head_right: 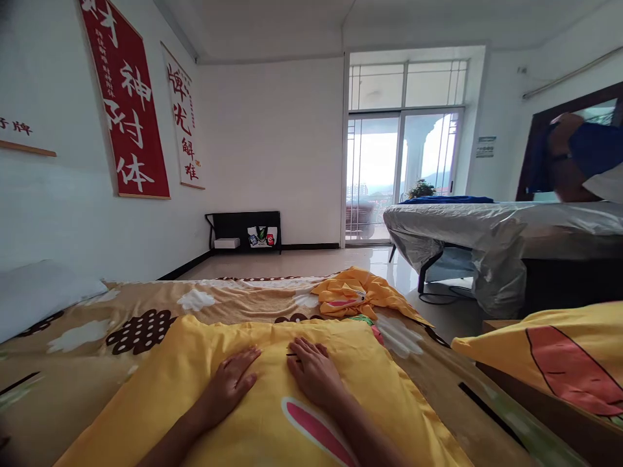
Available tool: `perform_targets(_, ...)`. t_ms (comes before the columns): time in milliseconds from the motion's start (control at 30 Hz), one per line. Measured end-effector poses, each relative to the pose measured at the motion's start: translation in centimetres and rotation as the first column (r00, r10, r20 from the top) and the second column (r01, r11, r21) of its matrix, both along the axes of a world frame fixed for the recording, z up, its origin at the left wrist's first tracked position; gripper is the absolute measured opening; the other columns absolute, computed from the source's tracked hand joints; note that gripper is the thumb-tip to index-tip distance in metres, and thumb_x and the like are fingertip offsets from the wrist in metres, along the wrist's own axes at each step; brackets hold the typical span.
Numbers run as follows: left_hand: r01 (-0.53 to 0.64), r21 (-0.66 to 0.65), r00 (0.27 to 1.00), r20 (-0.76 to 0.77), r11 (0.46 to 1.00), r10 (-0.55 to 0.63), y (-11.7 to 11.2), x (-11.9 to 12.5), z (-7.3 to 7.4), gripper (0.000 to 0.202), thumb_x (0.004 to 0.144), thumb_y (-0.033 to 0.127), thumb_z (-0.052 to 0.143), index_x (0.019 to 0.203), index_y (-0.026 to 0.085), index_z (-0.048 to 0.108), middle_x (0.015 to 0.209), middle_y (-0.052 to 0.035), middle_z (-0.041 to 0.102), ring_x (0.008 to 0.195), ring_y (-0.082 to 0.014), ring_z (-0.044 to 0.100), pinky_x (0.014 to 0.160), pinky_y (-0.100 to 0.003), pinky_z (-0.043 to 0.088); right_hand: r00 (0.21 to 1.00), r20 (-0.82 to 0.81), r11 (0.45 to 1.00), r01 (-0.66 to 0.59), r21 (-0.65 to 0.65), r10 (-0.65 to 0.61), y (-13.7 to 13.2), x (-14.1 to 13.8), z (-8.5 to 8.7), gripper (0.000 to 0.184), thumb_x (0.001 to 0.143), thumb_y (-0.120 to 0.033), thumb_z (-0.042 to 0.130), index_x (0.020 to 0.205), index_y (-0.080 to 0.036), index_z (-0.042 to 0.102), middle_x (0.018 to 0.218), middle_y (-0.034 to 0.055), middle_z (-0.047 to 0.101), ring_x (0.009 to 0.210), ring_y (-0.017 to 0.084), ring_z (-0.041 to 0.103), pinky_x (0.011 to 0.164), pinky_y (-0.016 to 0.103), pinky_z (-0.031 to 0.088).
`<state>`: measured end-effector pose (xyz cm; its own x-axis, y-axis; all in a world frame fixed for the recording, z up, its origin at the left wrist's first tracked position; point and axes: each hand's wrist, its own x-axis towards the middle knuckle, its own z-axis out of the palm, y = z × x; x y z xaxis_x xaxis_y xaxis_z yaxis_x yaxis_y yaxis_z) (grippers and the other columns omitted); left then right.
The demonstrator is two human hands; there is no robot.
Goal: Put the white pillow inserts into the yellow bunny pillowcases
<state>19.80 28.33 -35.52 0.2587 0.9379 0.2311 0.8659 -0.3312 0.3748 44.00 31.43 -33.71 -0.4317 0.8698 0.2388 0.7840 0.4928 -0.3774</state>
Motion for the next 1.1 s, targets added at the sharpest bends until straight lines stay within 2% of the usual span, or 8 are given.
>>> perform_targets(200,-0.194,-0.003,0.972,-0.133,0.981,0.192,-1.2,-6.8,-1.5,0.054,0.095,0.045,0.027,0.146,0.027,0.033,0.152,-0.0006,0.032,0.141,-0.0193,0.027,0.116,-0.044,0.023,0.983,0.042,0.983,0.178,-0.039,-0.177,1.6,5.6,-1.4,0.057,0.095,-0.050,0.023,0.141,-0.023,0.043,0.149,0.0045,0.035,0.140,0.020,0.028,0.113,0.045,0.022)
perform_targets(367,-0.264,0.020,0.945,-0.195,0.964,0.262,-2.6,-10.0,-2.9,0.055,0.094,0.041,0.023,0.146,0.025,0.034,0.152,-0.0009,0.031,0.142,-0.0190,0.025,0.117,-0.046,0.018,0.966,0.077,0.969,0.247,0.003,-0.247,1.3,9.0,-3.5,0.060,0.094,-0.053,0.023,0.143,-0.024,0.040,0.150,0.0026,0.034,0.140,0.019,0.027,0.115,0.045,0.020)
perform_targets(533,-0.372,-0.013,0.925,-0.084,0.928,0.370,-4.5,-14.0,-4.9,0.056,0.094,0.044,0.020,0.146,0.029,0.033,0.154,0.0021,0.025,0.143,-0.0190,0.021,0.115,-0.047,0.023,0.952,0.055,0.954,0.301,-0.008,-0.300,0.3,13.3,-5.9,0.065,0.092,-0.057,0.018,0.146,-0.026,0.035,0.152,0.0001,0.028,0.141,0.021,0.023,0.114,0.047,0.024)
perform_targets(700,-0.475,-0.051,0.880,-0.022,0.879,0.474,-5.8,-17.9,-6.4,0.064,0.092,0.046,0.018,0.146,0.016,0.034,0.152,-0.0027,0.031,0.140,-0.0166,0.028,0.114,-0.034,0.028,0.955,-0.017,0.954,0.296,-0.050,-0.297,-0.6,18.0,-8.8,0.072,0.087,-0.063,0.018,0.146,-0.025,0.035,0.150,0.0008,0.033,0.139,0.021,0.029,0.114,0.043,0.027)
perform_targets(767,-0.495,-0.046,0.868,-0.073,0.868,0.491,-5.9,-17.5,-5.0,0.061,0.090,0.039,0.021,0.143,0.015,0.040,0.149,-0.0054,0.038,0.137,-0.0192,0.035,0.112,-0.037,0.033,0.959,-0.044,0.959,0.279,-0.052,-0.281,-0.7,18.9,-9.5,0.073,0.086,-0.064,0.019,0.144,-0.024,0.039,0.148,0.0020,0.035,0.137,0.022,0.033,0.113,0.042,0.029)
perform_targets(867,-0.508,-0.003,0.853,-0.138,0.861,0.503,-5.9,-13.7,-0.7,0.053,0.087,0.028,0.027,0.132,0.017,0.054,0.140,-0.0079,0.050,0.129,-0.0233,0.048,0.107,-0.042,0.038,0.956,-0.071,0.959,0.281,-0.039,-0.284,-0.6,19.2,-10.0,0.074,0.084,-0.065,0.022,0.141,-0.023,0.044,0.147,0.0026,0.038,0.135,0.023,0.036,0.111,0.041,0.033)
perform_targets(1000,-0.271,0.032,0.962,-0.015,0.962,0.272,-5.3,-5.1,5.3,0.054,0.089,0.044,0.036,0.133,0.016,0.053,0.140,-0.0080,0.051,0.131,-0.0221,0.045,0.110,-0.035,0.035,0.946,-0.090,0.951,0.310,-0.023,-0.310,-0.4,19.0,-10.0,0.071,0.083,-0.064,0.024,0.138,-0.027,0.047,0.144,0.0011,0.042,0.134,0.024,0.038,0.109,0.042,0.036)
perform_targets(1100,-0.122,-0.023,0.992,0.030,0.992,0.122,-4.1,0.0,6.4,0.067,0.088,0.054,0.039,0.140,0.013,0.044,0.147,-0.0109,0.041,0.137,-0.0230,0.036,0.114,-0.038,0.029,0.948,-0.111,0.954,0.298,-0.023,-0.299,-0.5,19.0,-9.9,0.069,0.083,-0.063,0.026,0.137,-0.025,0.050,0.143,0.0024,0.043,0.133,0.023,0.040,0.109,0.042,0.035)
